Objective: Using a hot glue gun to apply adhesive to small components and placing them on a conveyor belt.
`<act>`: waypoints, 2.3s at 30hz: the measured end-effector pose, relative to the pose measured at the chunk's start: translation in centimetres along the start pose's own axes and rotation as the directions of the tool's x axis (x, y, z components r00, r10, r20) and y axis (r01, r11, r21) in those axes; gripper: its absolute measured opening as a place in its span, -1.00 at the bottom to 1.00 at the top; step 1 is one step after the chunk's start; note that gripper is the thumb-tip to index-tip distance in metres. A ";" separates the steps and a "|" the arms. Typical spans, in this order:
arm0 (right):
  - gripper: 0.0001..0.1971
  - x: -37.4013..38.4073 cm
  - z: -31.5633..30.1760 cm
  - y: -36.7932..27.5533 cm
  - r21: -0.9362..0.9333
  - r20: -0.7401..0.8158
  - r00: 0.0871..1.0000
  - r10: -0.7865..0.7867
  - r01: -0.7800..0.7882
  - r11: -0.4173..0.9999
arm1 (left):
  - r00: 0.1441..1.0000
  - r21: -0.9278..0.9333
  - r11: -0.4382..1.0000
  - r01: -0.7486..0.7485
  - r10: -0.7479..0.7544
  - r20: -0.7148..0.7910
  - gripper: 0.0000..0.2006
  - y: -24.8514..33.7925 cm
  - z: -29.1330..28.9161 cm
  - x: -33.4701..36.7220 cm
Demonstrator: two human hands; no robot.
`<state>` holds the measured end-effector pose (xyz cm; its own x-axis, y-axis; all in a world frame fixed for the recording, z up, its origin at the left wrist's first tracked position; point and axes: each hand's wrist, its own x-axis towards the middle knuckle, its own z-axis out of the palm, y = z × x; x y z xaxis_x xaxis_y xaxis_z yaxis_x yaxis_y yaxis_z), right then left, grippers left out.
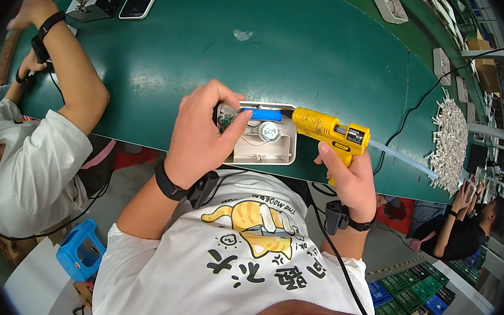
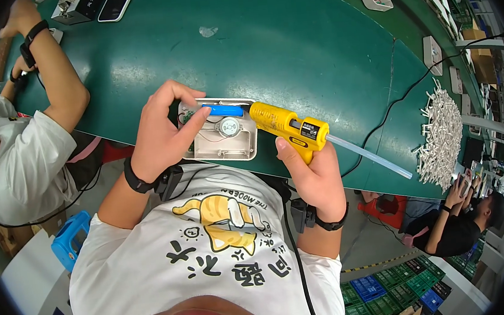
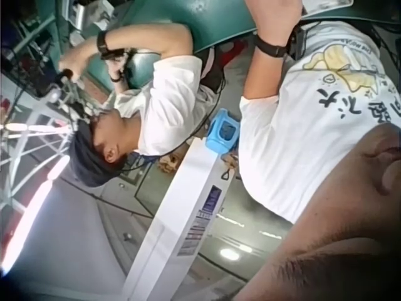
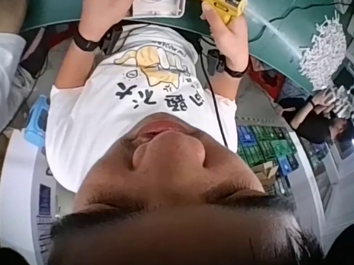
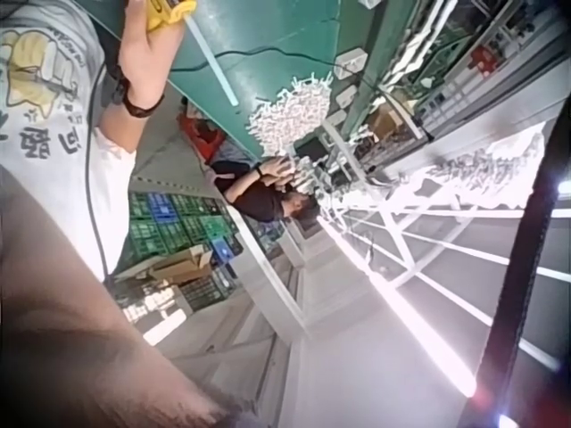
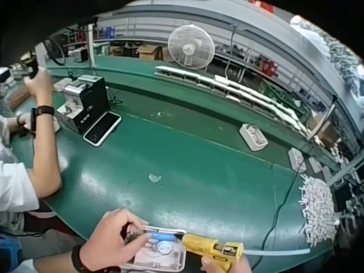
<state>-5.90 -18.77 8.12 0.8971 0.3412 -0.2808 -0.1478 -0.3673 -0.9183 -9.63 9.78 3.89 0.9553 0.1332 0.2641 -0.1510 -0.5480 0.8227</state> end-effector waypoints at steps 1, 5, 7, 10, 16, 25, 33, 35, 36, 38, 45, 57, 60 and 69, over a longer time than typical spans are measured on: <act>-0.74 0.0 0.0 -0.2 -0.017 -0.009 1.000 -0.013 0.013 1.000 | 0.998 -0.069 0.996 0.054 -0.052 0.030 -0.85 0.3 -0.2 0.3; -0.74 -0.1 -0.1 -0.7 -0.065 -0.004 1.000 0.005 -0.005 0.998 | 0.980 -0.176 0.973 0.150 -0.123 0.159 -0.83 0.3 -1.2 1.5; -0.74 -0.4 -0.3 -0.6 -0.078 -0.006 1.000 0.002 -0.002 0.997 | 0.958 -0.132 0.985 0.112 -0.072 0.278 -0.78 -0.4 -1.8 2.0; -0.74 -0.7 -0.4 -0.2 -0.103 -0.014 1.000 -0.004 0.002 0.995 | 0.931 -0.155 0.979 0.135 -0.072 0.357 -0.76 -0.8 -2.3 2.7; -0.73 -0.9 -0.4 0.7 -0.006 -0.017 0.999 0.031 -0.031 1.000 | 0.912 -0.170 0.973 0.159 -0.078 0.403 -0.75 -1.1 -2.5 2.8; -0.72 -0.8 -1.0 1.5 0.056 0.024 0.998 0.056 -0.057 0.997 | 0.933 -0.090 0.993 0.074 -0.037 0.358 -0.83 -1.7 -1.6 2.9; -0.71 -1.3 -0.8 0.6 -0.016 -0.002 1.000 0.018 -0.018 1.000 | 0.955 0.006 0.998 0.064 -0.063 0.289 -0.86 -1.2 -0.9 2.1; -0.70 -1.4 -0.9 0.6 -0.016 0.007 1.000 0.022 -0.022 1.000 | 0.958 0.015 0.997 0.075 -0.077 0.276 -0.86 -1.3 -0.7 2.1; -0.70 -1.3 -1.0 0.6 -0.017 0.017 1.000 0.026 -0.025 1.000 | 0.958 0.014 0.997 0.076 -0.077 0.275 -0.86 -1.3 -0.7 2.2; -0.70 -1.3 -1.1 0.5 -0.019 0.027 0.999 0.031 -0.031 0.999 | 0.943 0.003 0.994 0.112 -0.108 0.316 -0.86 -1.1 -1.2 2.4; -0.73 -2.3 -0.6 0.0 -0.140 -0.014 0.999 -0.047 0.045 0.989 | 0.960 0.009 0.996 0.089 -0.088 0.267 -0.86 -0.8 -0.9 1.7; -0.75 -1.2 0.6 -0.9 -0.035 0.072 0.995 -0.066 0.069 0.997 | 0.952 0.106 0.994 0.015 -0.047 0.302 -0.64 -0.3 -1.3 0.8; -0.75 -0.4 1.9 -1.5 -0.061 0.115 0.991 -0.069 0.077 0.995 | 0.942 0.117 0.993 0.000 -0.039 0.334 -0.52 -0.2 -1.4 0.6; -0.73 0.0 2.6 -2.2 -0.192 0.144 0.988 -0.049 0.076 0.978 | 0.949 0.109 0.994 -0.026 -0.010 0.316 -0.49 -0.6 -1.3 0.4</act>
<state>-6.68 -15.73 9.44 0.8338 0.4799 -0.2730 0.0039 -0.4997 -0.8662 -9.47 11.22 4.19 0.9881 -0.1292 0.0836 -0.1474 -0.6381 0.7557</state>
